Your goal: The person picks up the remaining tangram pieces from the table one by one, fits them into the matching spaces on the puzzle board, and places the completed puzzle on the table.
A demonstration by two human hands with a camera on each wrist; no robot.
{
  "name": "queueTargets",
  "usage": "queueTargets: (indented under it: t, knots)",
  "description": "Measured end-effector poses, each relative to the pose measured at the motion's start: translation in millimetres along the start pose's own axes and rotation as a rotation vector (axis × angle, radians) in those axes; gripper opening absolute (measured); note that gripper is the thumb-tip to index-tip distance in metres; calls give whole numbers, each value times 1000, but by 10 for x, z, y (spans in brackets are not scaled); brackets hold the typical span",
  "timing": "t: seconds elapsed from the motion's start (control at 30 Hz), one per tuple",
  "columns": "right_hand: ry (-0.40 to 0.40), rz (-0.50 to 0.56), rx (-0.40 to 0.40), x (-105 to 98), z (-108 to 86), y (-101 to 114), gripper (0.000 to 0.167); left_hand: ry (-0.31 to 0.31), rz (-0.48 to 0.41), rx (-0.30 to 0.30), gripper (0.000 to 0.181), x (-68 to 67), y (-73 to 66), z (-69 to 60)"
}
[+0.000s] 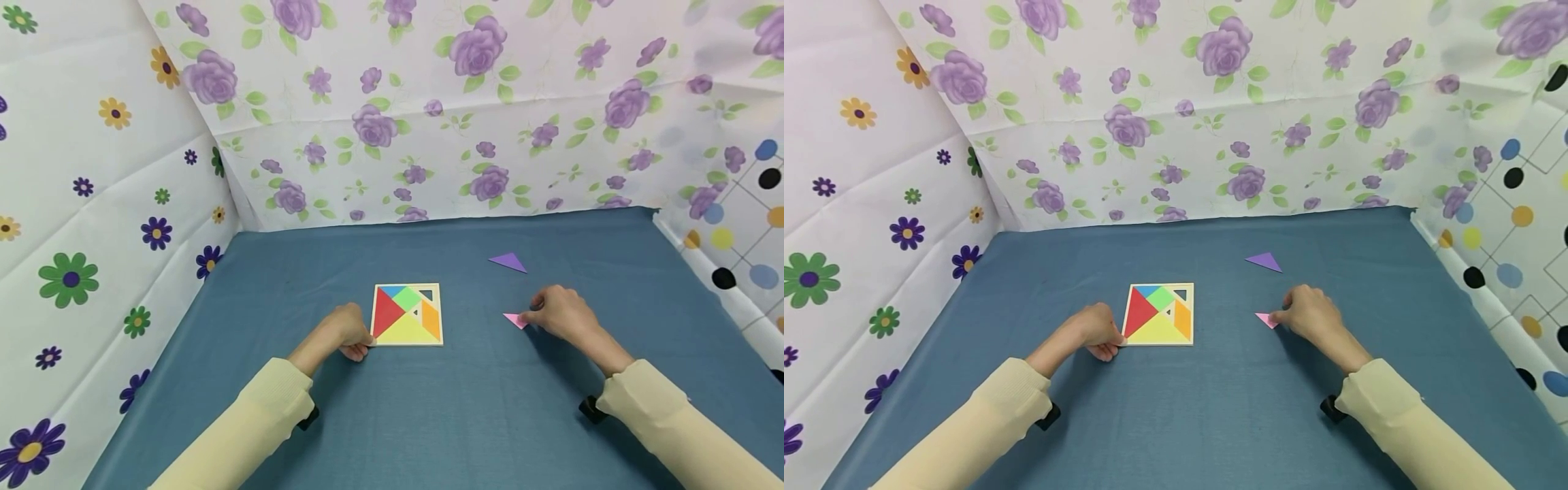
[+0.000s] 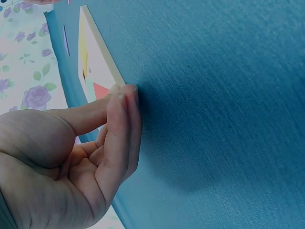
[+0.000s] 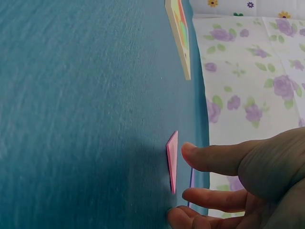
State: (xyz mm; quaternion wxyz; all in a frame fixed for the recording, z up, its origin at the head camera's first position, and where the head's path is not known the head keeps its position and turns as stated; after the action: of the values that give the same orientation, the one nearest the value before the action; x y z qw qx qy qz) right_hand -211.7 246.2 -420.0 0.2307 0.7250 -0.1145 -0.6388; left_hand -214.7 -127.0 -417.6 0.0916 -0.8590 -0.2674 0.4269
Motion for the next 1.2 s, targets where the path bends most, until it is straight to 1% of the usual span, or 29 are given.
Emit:
queueTargets:
  t: [0.2, 0.47, 1.2]
  knots:
    - [-8, -4, -3, 33, 9, 20, 51, -2, 2, 12, 20, 1, 4, 2]
    - [-3, 6, -1, 65, 9, 28, 47, 1, -2, 9, 20, 2, 2, 7]
    - [-35, 3, -48, 110, 11, 68, 36, -3, 6, 6, 20, 3, 7, 8]
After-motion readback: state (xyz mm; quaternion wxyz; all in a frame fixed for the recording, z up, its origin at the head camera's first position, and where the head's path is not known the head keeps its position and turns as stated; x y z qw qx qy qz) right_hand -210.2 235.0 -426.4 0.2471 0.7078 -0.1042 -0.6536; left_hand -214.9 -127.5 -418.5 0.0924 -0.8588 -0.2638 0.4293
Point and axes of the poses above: each hand's wrist, its own z-axis towards the middle knuckle, its own x-axis out of the palm, y = z × x, the point moved 4 cm from there along z, towards the middle knuckle, and after that the axes turned 6 degrees about -x, right-handed, at the moved point
